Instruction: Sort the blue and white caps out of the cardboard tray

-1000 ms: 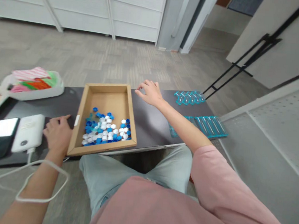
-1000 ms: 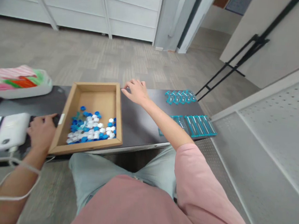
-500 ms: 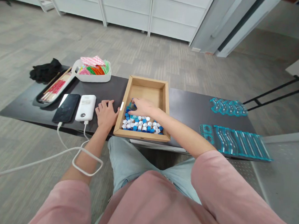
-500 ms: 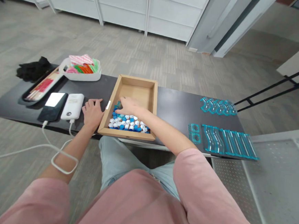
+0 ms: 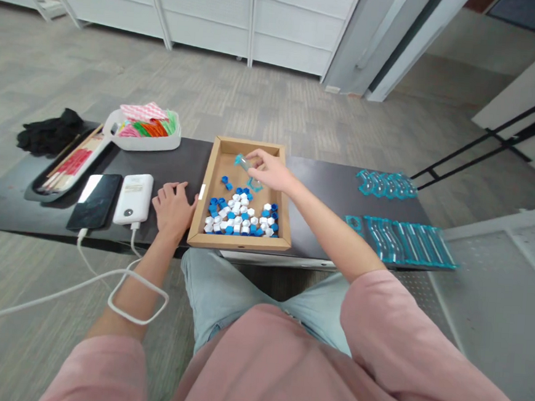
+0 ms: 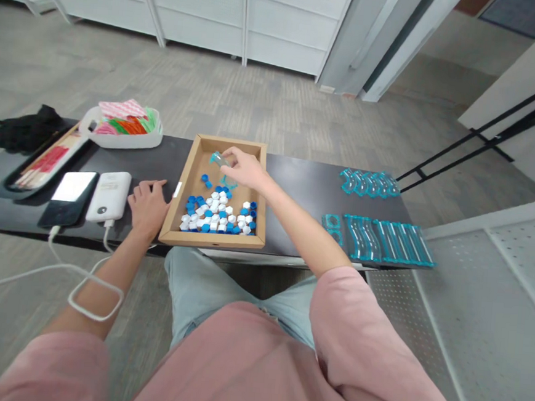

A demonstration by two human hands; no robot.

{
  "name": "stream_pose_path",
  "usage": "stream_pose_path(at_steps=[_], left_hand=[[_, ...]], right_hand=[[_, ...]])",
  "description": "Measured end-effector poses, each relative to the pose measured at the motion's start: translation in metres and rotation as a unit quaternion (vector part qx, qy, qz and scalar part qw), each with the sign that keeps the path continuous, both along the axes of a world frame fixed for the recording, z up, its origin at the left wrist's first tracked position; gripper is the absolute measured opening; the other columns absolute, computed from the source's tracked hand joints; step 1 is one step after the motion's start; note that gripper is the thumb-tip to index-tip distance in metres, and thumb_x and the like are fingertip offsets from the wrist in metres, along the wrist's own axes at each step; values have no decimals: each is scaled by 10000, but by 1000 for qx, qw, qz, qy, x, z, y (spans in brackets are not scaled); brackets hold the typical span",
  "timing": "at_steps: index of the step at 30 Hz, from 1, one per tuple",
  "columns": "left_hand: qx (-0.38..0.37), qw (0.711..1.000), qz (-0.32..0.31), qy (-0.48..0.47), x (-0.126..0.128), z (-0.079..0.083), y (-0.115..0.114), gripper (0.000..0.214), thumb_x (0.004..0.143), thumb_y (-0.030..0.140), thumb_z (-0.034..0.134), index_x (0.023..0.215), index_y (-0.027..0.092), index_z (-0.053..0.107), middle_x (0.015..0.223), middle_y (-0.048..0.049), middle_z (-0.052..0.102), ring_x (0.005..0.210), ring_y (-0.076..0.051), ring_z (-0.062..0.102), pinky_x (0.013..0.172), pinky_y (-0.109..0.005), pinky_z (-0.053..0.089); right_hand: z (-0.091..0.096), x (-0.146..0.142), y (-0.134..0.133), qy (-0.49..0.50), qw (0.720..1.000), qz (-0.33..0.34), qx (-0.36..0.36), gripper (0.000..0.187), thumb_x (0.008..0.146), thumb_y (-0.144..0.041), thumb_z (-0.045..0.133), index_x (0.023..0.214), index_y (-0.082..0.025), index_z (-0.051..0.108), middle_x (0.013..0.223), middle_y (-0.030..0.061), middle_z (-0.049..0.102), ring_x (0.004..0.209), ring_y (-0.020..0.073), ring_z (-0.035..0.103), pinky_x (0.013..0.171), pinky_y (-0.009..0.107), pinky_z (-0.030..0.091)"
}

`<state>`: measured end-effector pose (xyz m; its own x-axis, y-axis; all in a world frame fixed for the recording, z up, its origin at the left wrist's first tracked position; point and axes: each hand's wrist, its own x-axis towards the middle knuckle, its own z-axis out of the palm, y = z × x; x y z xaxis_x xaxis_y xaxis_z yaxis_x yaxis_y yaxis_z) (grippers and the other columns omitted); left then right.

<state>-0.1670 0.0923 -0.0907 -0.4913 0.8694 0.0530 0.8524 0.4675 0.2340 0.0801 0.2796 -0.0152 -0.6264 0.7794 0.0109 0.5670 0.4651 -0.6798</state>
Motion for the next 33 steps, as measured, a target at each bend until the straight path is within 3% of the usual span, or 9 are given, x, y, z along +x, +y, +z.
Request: stream_pose_path(at_steps=[3,6,9,12,15,19,25,33], left_hand=[[1,1000,21,19,0,-6,3,661,1164,403,519,1701,40,649,1662,-340,570,1520,-522,547,1284,-648,455],[1,999,25,37,-3,-13,5,729,1153,469,422,1689,39,665,1658,-342,573,1510,-534,557,1273,-660,472],[4,999,24,45,-7,-17,6,861,1121,548,268,1643,10,690,1624,-382,575,1495,-576,572,1246,-700,490],[5,999,25,36,-8,-16,5,1034,1085,642,97,1635,4,697,1599,-411,572,1509,-608,569,1240,-732,487],[9,999,30,23,-6,-13,5,1173,1045,744,14,1643,0,696,1622,-431,553,1521,-631,559,1254,-746,467],[11,999,31,8,-8,-13,4,1182,1058,753,-16,1623,-17,680,1628,-486,527,1554,-677,515,1242,-790,441],[-13,999,38,-14,-17,-15,2,1093,1056,845,35,1725,197,606,1721,-378,499,1647,-630,470,1303,-773,406],[-11,999,40,29,-16,-17,4,1019,1081,705,31,1673,144,642,1632,-389,559,1557,-612,555,1228,-769,477]], right_hand=[[2,62,24,-11,996,-65,59,495,1013,-268,728,1496,-207,817,1274,71,872,1037,254,797,1054,391,611],[-3,129,41,-109,976,-155,111,483,1019,-252,739,1483,-180,851,1367,130,852,1138,294,806,1148,439,609],[-16,184,48,-217,942,-229,116,444,1073,-270,742,1489,-189,874,1472,177,827,1328,364,795,1224,483,602],[-31,219,50,-287,916,-263,94,440,1136,-320,721,1531,-198,873,1583,199,782,1387,379,789,1228,453,601],[-43,238,55,-321,903,-272,87,463,1192,-357,655,1570,-194,866,1620,216,754,1404,376,777,1215,433,587],[-52,256,65,-326,893,-273,145,490,1227,-365,565,1539,-174,890,1633,228,744,1545,414,636,1311,523,479],[-60,281,76,-306,883,-311,174,505,1241,-408,540,1465,-177,930,1684,246,702,1563,444,555,1289,588,443],[-54,294,57,-267,887,-325,189,482,1260,-429,573,1512,-160,883,1686,251,692,1559,455,563,1294,581,450]])
